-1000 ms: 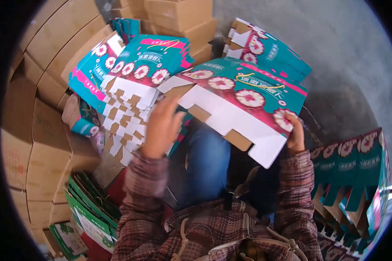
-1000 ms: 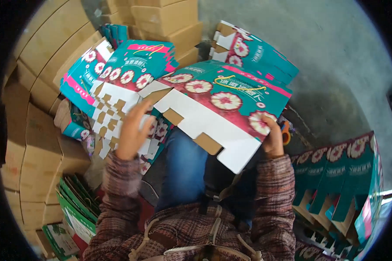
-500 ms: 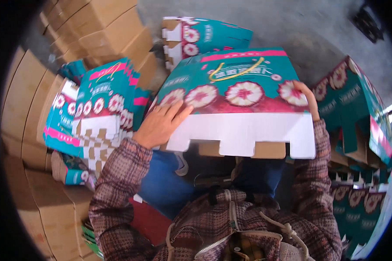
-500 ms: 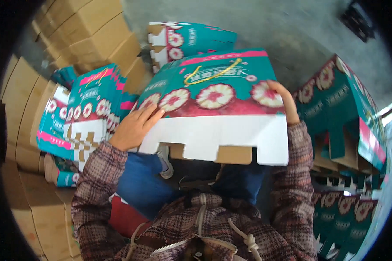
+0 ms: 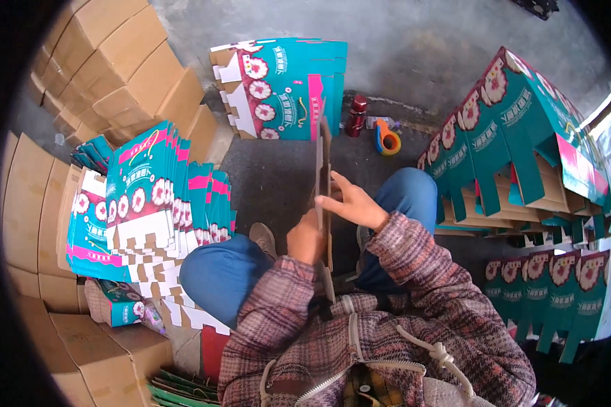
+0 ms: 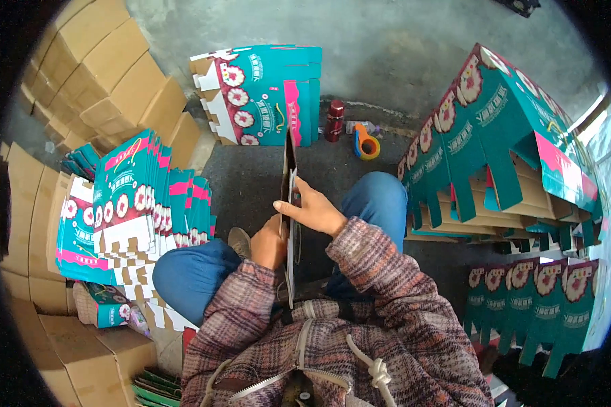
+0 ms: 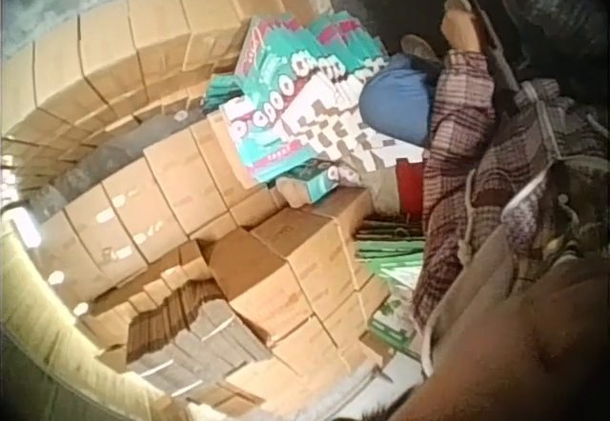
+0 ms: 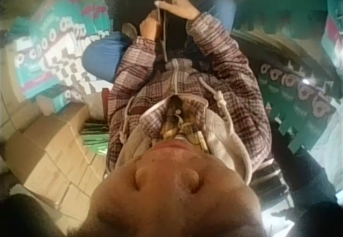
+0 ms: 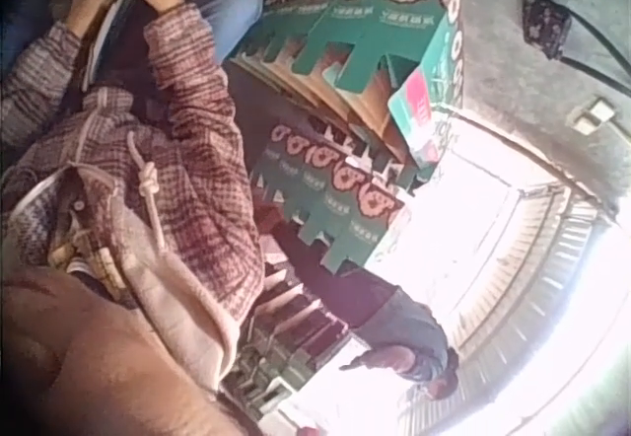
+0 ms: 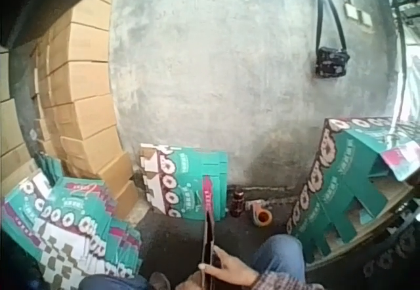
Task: The person folds a cardboard box by hand, presses down the inner flaps, and stacks it onto a pile before repeating the process with another flat sheet.
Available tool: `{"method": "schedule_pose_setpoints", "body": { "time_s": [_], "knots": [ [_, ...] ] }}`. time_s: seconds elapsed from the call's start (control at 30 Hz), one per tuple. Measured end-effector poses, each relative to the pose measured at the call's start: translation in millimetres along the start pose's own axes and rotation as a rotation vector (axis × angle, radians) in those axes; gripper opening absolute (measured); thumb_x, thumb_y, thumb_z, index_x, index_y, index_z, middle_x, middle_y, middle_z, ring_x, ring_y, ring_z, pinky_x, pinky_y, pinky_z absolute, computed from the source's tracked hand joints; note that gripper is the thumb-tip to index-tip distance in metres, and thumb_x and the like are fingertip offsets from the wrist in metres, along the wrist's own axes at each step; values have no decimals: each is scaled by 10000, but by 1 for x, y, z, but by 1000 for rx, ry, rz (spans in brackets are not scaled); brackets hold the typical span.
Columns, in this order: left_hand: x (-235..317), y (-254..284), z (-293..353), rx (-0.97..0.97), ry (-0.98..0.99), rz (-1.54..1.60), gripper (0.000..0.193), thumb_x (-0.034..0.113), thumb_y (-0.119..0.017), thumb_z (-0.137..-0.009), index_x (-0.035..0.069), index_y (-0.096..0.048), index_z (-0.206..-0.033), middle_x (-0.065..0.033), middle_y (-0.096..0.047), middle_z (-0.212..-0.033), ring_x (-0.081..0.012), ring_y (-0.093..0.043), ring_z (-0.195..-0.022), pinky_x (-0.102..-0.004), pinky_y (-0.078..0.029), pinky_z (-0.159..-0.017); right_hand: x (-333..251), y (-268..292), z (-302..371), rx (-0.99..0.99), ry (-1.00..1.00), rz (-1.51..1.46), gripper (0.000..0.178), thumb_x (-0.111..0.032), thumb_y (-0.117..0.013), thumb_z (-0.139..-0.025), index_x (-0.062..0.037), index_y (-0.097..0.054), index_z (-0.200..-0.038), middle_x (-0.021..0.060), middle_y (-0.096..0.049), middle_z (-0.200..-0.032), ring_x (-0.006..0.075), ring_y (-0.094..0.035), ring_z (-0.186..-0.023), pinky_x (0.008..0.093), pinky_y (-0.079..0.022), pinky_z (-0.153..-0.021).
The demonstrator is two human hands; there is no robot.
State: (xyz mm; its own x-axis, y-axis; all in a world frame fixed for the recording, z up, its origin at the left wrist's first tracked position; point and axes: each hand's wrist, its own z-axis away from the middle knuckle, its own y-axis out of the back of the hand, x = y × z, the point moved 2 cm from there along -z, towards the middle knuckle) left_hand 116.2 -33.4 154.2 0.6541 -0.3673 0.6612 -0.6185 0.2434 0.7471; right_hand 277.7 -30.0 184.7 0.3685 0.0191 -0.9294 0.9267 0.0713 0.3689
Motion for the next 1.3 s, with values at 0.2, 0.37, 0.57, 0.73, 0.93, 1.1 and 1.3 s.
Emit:
{"method": "schedule_pose_setpoints", "body": {
  "time_s": [0.2, 0.37, 0.57, 0.73, 0.93, 1.1, 1.3],
  "knots": [
    [15, -12, -5, -32, -5, -40, 372, 216, -589, -845, 41, -537, -1169, -221, -591, -1121, -403, -596, -997, -482, -493, -827, 9, 16, 18, 134, -124, 52, 641, -285, -527, -829, 46, -379, -1358, 289, -574, -1165, 393, -576, -1072, 402, -449, -914],
    [8, -24, -4, 68, -48, 80, 538, 231, -505, -914, 77, -347, -1405, -224, -583, -1137, -408, -588, -1007, -486, -484, -843, 25, 20, 23, 197, -254, -96, 555, -312, -521, -885, 32, -444, -1313, 264, -584, -1176, 365, -575, -1100, 390, -438, -936],
    [2, -16, -9, 14, -46, 35, 579, 223, -469, -940, 150, -251, -1471, -204, -571, -1161, -415, -604, -951, -492, -492, -823, 52, 30, 20, 181, -250, -92, 429, -265, -546, -907, 41, -524, -1207, 198, -655, -1033, 296, -636, -982, 377, -489, -844],
    [-8, 13, -2, 171, -108, 21, 641, 173, -483, -926, 208, -196, -1497, -193, -547, -1214, -406, -605, -954, -462, -519, -777, 69, 57, -9, 374, -28, -87, 272, -198, -546, -909, 48, -585, -1017, 167, -667, -843, 243, -661, -792, 384, -506, -707],
    [-22, 43, 36, 156, -235, -84, 700, 40, -551, -835, 247, -309, -1458, -184, -459, -1339, -385, -597, -1038, -424, -531, -822, 72, 127, -83, 547, 75, 97, 315, -237, -544, -901, 55, -597, -1006, 239, -665, -885, 357, -655, -866, 416, -494, -746],
    [-20, 33, 30, -31, -174, -285, 797, 1, -626, -759, 271, -334, -1450, -231, -442, -1323, -403, -589, -1040, -428, -510, -849, 69, 110, -116, 454, 13, 349, 305, -223, -518, -888, 12, -595, -1066, 261, -645, -938, 425, -610, -934, 444, -484, -779],
    [-19, 38, 15, -126, -316, -320, 824, 129, -756, -690, 237, -395, -1423, -215, -346, -1387, -406, -418, -1226, -497, -359, -1017, 79, 88, -123, 415, 50, 220, 300, -209, -510, -898, 8, -581, -1093, 273, -633, -962, 425, -596, -964, 449, -479, -792]
  ]
}}
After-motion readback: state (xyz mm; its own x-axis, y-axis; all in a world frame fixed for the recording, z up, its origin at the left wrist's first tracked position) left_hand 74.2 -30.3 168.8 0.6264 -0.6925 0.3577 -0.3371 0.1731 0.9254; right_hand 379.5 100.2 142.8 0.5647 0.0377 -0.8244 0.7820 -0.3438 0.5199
